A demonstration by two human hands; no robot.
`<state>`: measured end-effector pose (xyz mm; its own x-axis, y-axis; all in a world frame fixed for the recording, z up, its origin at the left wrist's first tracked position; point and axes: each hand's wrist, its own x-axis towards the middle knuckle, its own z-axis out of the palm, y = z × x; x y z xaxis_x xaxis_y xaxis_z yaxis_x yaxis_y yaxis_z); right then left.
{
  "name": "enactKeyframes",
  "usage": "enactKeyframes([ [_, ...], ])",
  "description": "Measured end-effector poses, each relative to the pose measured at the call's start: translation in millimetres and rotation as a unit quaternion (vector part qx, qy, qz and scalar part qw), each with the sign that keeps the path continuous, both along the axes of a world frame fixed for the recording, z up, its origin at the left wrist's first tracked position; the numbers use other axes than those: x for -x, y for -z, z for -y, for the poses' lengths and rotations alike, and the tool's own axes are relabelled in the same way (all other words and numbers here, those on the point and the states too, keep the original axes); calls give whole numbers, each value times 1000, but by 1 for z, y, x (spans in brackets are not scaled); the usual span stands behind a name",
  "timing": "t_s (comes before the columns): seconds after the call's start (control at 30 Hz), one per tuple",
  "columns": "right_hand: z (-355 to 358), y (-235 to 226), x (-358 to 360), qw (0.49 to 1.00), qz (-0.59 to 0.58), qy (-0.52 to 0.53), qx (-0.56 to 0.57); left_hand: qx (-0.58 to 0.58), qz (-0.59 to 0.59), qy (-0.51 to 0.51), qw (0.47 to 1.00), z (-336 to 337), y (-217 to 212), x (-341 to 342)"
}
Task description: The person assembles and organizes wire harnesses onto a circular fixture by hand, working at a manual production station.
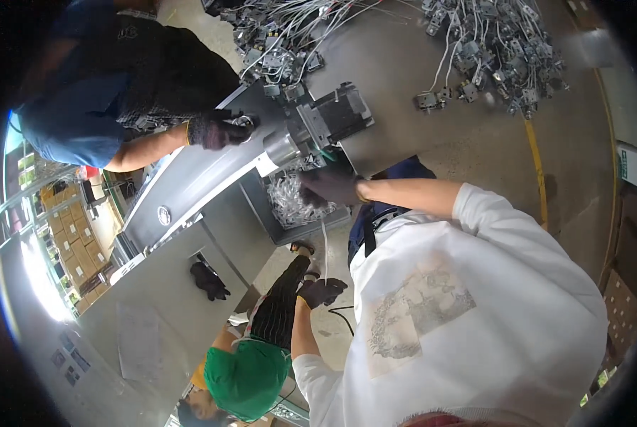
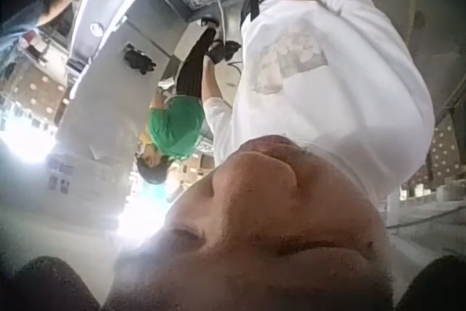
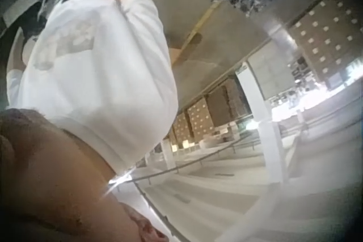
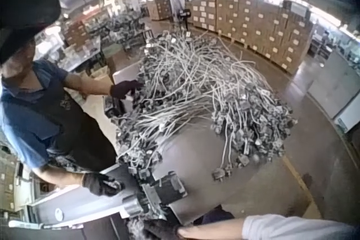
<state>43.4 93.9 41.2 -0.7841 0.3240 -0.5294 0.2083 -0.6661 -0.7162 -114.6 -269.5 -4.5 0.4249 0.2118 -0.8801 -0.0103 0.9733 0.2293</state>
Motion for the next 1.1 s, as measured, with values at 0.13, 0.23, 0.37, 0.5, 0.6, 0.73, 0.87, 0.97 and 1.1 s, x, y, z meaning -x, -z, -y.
enactKeyframes([
  [0.13,3,-2,-11,994,-45,16,-94,-101,-164,122,974,-5,26,-13],
  [0.23,-18,-47,-20,992,-2,-15,-129,-305,-329,204,870,-90,45,-39],
  [0.37,-27,-54,-28,912,69,-148,-376,-439,-477,126,751,-194,112,-26],
  [0.5,-46,-67,-69,931,87,-9,-353,-585,-392,-120,700,-353,45,-29],
  [0.6,-58,-95,-81,941,76,-13,-331,-677,-457,-69,573,-372,44,-23],
  [0.73,-74,-113,-93,941,60,47,-330,-678,-495,-21,543,-370,23,-32],
  [0.87,-72,-103,-88,940,46,69,-330,-425,-284,-326,796,-346,-13,-34],
  [0.97,-69,-122,-68,882,22,26,-470,-386,-111,-498,768,-316,-41,-20],
  [1.1,-57,-129,-27,782,-135,43,-607,-392,-177,-503,749,-286,-110,-34],
])
